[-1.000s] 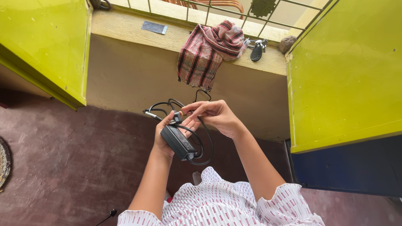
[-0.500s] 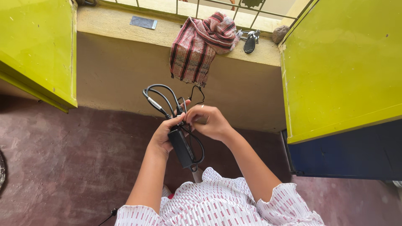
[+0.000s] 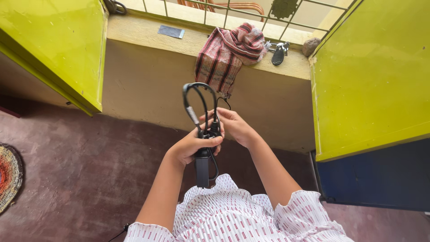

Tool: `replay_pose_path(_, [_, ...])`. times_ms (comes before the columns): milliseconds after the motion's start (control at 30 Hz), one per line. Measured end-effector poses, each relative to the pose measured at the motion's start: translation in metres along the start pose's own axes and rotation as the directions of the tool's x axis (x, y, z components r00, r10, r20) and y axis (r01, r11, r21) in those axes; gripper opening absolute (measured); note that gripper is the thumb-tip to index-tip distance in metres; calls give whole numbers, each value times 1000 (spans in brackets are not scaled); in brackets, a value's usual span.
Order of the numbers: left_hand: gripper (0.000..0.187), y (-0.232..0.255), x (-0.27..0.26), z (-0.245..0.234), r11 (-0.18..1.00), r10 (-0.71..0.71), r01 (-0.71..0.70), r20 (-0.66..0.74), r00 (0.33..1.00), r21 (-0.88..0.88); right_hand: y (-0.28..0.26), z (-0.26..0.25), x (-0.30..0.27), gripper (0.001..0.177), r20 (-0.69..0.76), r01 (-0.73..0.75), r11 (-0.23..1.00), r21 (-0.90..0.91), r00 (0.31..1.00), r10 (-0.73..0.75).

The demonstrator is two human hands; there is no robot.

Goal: The person wipes a power adapter and cable with a cloth, then uses the same cloth to wipe multiple smartphones.

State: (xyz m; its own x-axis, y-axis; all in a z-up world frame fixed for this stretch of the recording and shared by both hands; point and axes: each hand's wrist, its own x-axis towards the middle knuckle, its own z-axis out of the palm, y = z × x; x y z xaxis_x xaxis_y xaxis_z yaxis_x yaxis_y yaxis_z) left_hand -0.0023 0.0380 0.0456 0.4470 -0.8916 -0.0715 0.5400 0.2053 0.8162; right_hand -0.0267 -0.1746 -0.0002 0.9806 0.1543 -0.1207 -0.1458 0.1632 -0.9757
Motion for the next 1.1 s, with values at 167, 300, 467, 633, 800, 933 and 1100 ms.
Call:
replay_pose_path(167, [39,1,-9,0,998,10,-11,-32,999,-57,-4,-12,-2,36,33,71,994,79,997,-74])
replay_pose_path(300, [47,-2,-9,-4,994,64,-67,-37,997,-84,-45,4,-19,33,41,69,988,140,996,-75])
replay_pose_path(467, [68,-1,-9,2,1000,-5,5,-7,1000,-3,-76,20,-18,28,-30,-38,999,-3,999,38])
replay_pose_path(633, [84,9,-7,12,1000,-6,6,39,999,-1,-85,28,-16,19,-342,17,998,-61,939,-37])
replay_pose_path(800, [91,5,-1,12,998,-30,29,21,999,60,-87,25,-19,24,-435,96,878,-469,840,-325])
replay_pose_path(933, [84,-2,8,14,989,-16,20,-32,999,143,-85,25,-16,26,-389,160,898,-410,860,-330])
replay_pose_path(1100, [77,-8,11,16,989,-91,93,-22,996,118,-78,27,-13,27,-357,185,971,-153,906,-229])
